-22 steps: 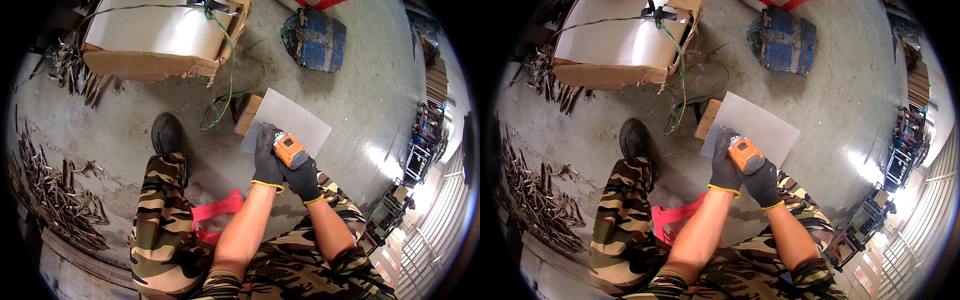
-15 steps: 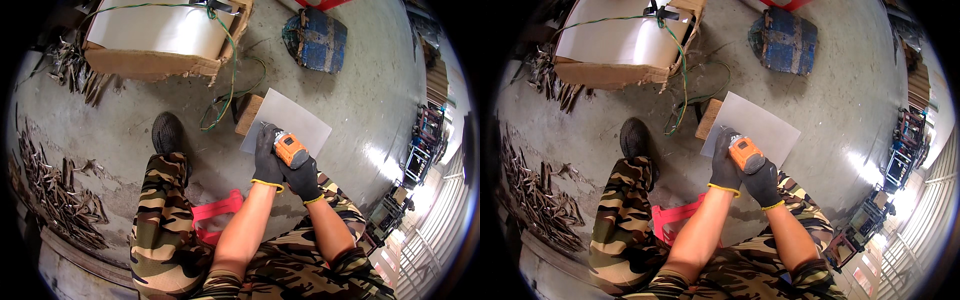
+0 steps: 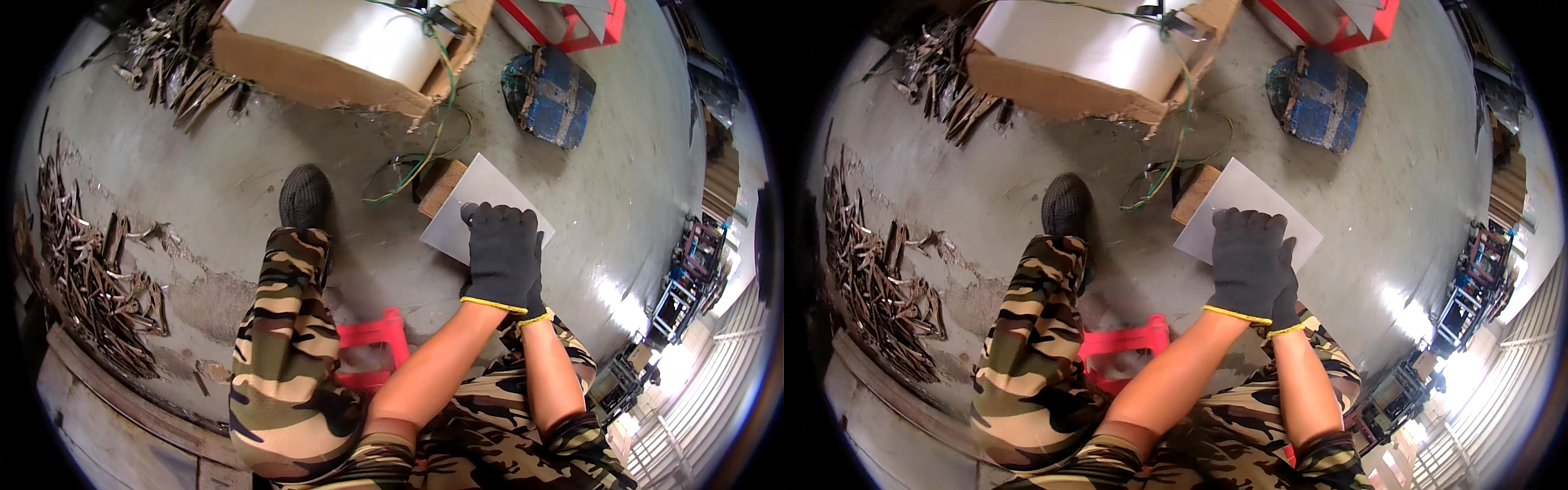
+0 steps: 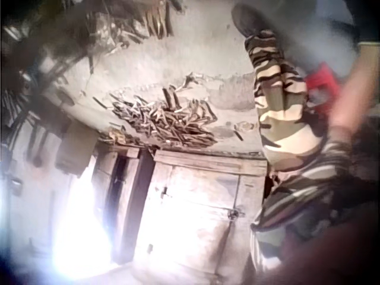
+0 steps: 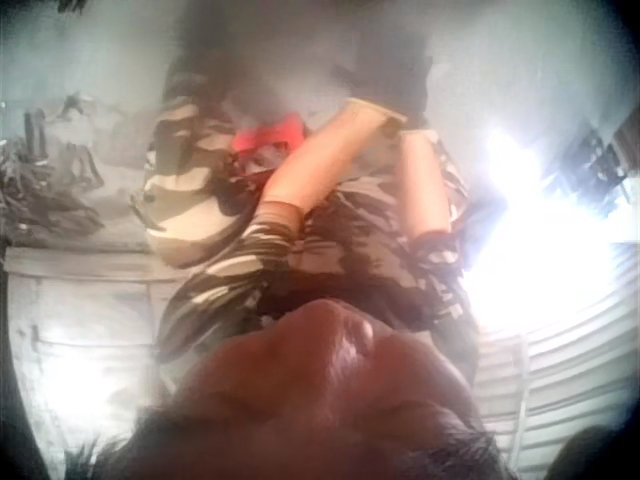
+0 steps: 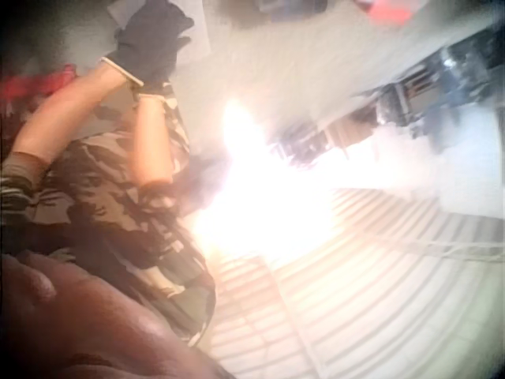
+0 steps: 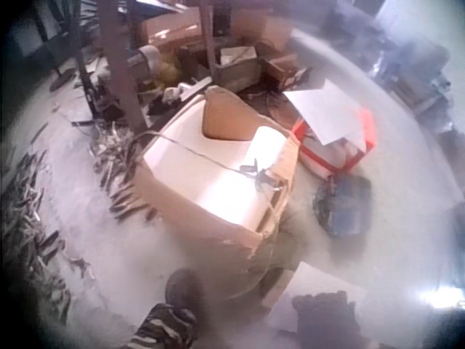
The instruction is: The person uses a cordless drill to make holes in a white rectangular sheet placed on a wooden block. They repeatedly position the drill, create holes, and reposition the sheet to drill additional holes.
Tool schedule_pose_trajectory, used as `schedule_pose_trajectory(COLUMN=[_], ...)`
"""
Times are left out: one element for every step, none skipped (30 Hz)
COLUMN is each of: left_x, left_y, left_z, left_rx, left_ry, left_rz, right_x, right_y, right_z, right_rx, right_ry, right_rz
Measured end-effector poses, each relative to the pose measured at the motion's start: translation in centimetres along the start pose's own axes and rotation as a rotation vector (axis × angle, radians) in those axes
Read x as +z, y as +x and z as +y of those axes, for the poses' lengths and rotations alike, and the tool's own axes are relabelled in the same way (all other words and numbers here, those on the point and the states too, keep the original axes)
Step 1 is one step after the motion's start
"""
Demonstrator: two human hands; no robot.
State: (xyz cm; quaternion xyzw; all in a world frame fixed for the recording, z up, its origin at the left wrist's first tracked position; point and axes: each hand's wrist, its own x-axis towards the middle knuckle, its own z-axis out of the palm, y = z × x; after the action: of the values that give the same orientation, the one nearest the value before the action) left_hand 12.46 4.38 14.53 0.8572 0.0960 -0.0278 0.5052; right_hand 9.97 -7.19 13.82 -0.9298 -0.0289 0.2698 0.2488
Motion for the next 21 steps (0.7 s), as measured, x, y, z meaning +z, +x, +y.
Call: schedule_pose_trajectory(left_x=[0.6, 0.3, -0.1, 0.1, 0.4, 0.8, 1.1, 1.0, 0.9, 0.8, 0.9, 1.1, 1.3, 1.8, 2.2, 2.6, 2.3, 1.9, 1.5, 1.3, 1.1], left_y=[-0.1, -0.1, 0.4, 0.6, 0.8, 0.9, 1.0, 0.9, 0.8, 0.7, 0.6, 0.6, 0.5, 0.6, 0.7, 0.7, 0.7, 0.7, 0.8, 0.8, 0.9], left_z=[-0.4, -0.5, -0.4, -0.5, -0.5, -0.5, -0.7, -0.7, -0.7, -0.7, -0.7, -0.8, -0.9, -1.0, -1.1, -1.2, -1.0, -1.0, -0.8, -0.7, -0.7], left_rx=[0.003, 0.007, -0.028, -0.033, -0.036, -0.039, -0.036, -0.029, -0.022, -0.015, -0.010, -0.005, 0.000, -0.001, -0.002, -0.003, -0.005, -0.007, -0.009, -0.013, -0.017], left_ry=[0.054, 0.103, 0.063, 0.058, 0.054, 0.051, 0.058, 0.068, 0.078, 0.088, 0.079, 0.070, 0.061, 0.060, 0.059, 0.058, 0.060, 0.062, 0.064, 0.064, 0.063], left_rz=[-0.005, -0.017, -0.094, -0.068, -0.043, -0.017, -0.010, 0.000, 0.011, 0.020, 0.036, 0.051, 0.066, 0.055, 0.044, 0.032, 0.035, 0.037, 0.039, 0.046, 0.053], right_x=[0.2, 0.2, 0.4, 0.3, 0.0, -0.2, -0.2, -0.2, -0.3, -0.3, -0.3, -0.3, -0.3, -0.3, -0.3, -0.3, -0.3, -0.3, -0.4, -0.3, -0.3], right_y=[0.2, 0.2, 0.5, 1.0, 1.2, 1.1, 1.2, 1.3, 1.3, 1.3, 1.2, 1.3, 1.3, 1.4, 1.4, 1.5, 1.5, 1.5, 1.5, 1.5, 1.5], right_z=[0.3, 0.5, 0.8, 1.1, 1.2, 1.3, 1.4, 1.4, 1.5, 1.7, 1.6, 1.7, 1.8, 1.8, 1.8, 1.8, 1.9, 2.0, 2.0, 2.1, 2.1], right_rx=[0.017, 0.051, 0.083, 0.105, 0.118, 0.131, 0.138, 0.143, 0.147, 0.152, 0.155, 0.157, 0.160, 0.163, 0.164, 0.164, 0.170, 0.174, 0.177, 0.177, 0.180], right_ry=[0.045, 0.106, 0.169, 0.228, 0.263, 0.293, 0.317, 0.332, 0.344, 0.356, 0.365, 0.375, 0.388, 0.396, 0.404, 0.413, 0.421, 0.428, 0.436, 0.442, 0.449], right_rz=[0.020, 0.029, 0.036, 0.039, 0.032, 0.026, 0.020, 0.017, 0.012, 0.006, 0.002, 0.000, -0.003, -0.006, -0.011, -0.014, -0.015, -0.015, -0.017, -0.019, -0.019])
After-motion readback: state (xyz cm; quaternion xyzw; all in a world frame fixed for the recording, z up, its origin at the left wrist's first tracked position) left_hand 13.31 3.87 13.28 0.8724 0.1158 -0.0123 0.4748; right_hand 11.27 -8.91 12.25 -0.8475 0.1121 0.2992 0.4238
